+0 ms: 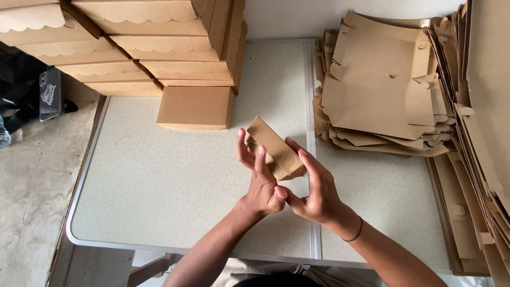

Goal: The person assembles flat cardboard boxes by folding and interlocking tabs to form rectangular containers. They repeatedly pick up flat pieces, fold sides, and secure tabs, then place completed boxes into a growing stack on the table.

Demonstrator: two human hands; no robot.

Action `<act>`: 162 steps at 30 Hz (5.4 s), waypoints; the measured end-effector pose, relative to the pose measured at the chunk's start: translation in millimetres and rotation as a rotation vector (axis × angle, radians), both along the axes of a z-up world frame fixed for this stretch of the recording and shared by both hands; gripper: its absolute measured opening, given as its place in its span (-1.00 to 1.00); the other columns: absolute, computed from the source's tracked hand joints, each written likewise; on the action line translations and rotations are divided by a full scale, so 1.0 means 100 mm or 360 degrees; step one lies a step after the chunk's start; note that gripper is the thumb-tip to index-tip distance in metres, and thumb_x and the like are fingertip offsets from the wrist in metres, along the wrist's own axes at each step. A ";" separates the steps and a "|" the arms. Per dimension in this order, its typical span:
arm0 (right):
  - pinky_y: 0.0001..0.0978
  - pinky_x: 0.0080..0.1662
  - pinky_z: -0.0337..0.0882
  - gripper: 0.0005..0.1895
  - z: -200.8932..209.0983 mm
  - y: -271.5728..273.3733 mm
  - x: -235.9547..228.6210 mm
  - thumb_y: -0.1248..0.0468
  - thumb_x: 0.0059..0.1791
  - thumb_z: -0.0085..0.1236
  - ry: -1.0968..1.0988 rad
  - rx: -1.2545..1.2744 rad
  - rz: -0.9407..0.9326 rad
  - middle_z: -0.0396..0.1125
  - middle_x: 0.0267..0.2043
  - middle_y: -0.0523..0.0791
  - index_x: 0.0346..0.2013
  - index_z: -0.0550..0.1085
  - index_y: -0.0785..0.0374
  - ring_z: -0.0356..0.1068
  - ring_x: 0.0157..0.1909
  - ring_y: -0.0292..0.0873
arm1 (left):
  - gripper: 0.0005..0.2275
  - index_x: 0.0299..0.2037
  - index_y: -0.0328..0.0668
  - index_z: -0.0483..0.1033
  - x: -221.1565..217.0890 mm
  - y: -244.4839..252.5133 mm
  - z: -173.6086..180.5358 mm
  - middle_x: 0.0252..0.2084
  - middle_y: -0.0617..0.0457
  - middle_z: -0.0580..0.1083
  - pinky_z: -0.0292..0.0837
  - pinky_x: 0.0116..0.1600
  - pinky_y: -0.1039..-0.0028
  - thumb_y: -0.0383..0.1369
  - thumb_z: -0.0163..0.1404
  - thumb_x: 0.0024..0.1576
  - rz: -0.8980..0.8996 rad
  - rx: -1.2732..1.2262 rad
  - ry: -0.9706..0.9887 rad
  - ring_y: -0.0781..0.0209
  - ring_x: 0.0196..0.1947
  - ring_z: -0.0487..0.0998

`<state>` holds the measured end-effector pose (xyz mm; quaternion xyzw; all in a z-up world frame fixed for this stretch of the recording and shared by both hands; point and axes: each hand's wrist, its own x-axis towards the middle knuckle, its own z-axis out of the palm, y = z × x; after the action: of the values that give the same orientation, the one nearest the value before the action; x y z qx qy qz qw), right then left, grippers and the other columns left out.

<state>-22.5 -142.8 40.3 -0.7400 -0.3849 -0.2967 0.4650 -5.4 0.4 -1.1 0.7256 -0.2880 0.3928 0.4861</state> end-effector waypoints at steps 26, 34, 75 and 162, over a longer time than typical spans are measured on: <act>0.11 0.15 0.45 -0.27 -0.08 -0.14 0.25 0.33 -0.20 0.47 -0.0239 -0.0371 -0.0378 0.34 0.24 0.15 0.20 0.35 0.41 0.38 0.23 0.29 | -0.19 0.51 -0.05 -0.43 0.13 0.17 0.08 0.47 -0.11 0.08 0.13 0.44 -0.06 -0.02 -0.11 0.24 -0.0224 -0.1277 0.0509 0.03 0.39 0.22; 0.06 0.13 0.48 -0.51 -0.08 -0.20 0.28 0.37 -0.13 0.39 -0.0566 -0.0482 -0.0639 0.46 0.14 0.05 0.10 0.53 0.24 0.47 0.15 0.19 | -0.15 0.46 -0.16 -0.06 0.12 0.00 0.02 0.31 -0.18 0.29 0.42 0.25 -0.15 -0.44 0.22 -0.03 -0.0491 -0.1636 0.1141 -0.18 0.18 0.47; 0.19 0.34 0.11 -0.22 -0.47 -0.23 0.32 0.17 -0.07 0.21 0.0201 -0.1053 -0.0045 -0.05 0.51 0.05 0.40 0.10 0.09 0.04 0.50 0.04 | 0.04 0.51 -0.21 -0.36 0.69 1.39 0.00 0.39 -0.53 -0.22 0.00 0.43 -0.32 0.00 0.29 0.11 0.1057 -0.1340 0.1174 -0.59 0.47 -0.12; -0.01 -0.02 0.45 -0.46 -0.01 -1.61 0.74 0.48 -0.01 0.16 0.1701 0.0234 -0.0605 0.47 -0.11 0.22 0.27 0.29 0.38 0.44 -0.16 0.00 | -0.14 0.48 -0.37 -0.15 0.43 0.54 0.40 0.16 -0.32 0.45 0.55 0.08 0.00 -0.47 0.22 0.06 -0.0268 -0.0713 0.1753 -0.09 0.02 0.57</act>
<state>51.5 -303.4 39.3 -0.8091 0.0652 0.0144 0.5839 37.5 54.4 39.2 0.6770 0.0394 -0.0296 0.7344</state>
